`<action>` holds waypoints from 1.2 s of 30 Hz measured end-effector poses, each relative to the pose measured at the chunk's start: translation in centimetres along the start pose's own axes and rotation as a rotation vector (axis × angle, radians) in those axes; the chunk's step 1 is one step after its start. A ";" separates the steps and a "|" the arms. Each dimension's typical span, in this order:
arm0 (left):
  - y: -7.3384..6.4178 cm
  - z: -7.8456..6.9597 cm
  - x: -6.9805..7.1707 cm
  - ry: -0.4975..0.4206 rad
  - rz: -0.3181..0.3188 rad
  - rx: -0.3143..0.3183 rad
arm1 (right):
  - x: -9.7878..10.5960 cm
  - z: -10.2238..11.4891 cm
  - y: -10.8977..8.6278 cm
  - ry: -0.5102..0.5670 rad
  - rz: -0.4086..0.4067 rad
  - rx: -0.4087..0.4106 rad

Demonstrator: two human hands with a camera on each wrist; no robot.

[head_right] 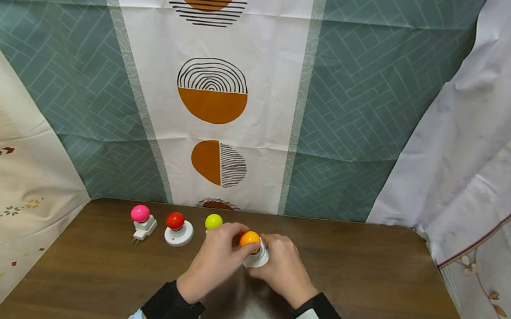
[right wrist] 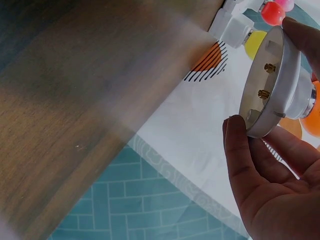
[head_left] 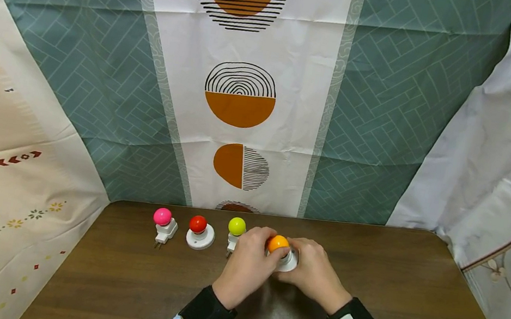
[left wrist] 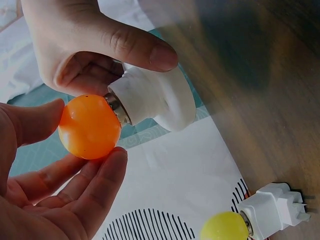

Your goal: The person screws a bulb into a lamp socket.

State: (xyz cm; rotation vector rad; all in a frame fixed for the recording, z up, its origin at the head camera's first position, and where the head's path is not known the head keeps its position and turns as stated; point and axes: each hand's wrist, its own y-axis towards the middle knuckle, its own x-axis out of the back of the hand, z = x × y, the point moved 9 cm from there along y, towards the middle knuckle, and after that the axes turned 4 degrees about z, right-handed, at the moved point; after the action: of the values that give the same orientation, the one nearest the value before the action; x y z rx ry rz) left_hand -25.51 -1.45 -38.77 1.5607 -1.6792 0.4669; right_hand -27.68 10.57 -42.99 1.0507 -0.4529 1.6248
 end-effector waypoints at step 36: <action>0.2 -0.8 -0.3 -0.034 0.035 -0.033 | 0.6 0.1 -0.2 0.002 -0.041 0.017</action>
State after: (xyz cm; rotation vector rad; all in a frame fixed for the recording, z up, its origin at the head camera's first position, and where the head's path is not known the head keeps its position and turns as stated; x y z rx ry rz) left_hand -25.48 -0.63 -38.39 1.5257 -1.7338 0.4308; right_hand -27.49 10.87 -42.48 1.0640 -0.4145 1.5958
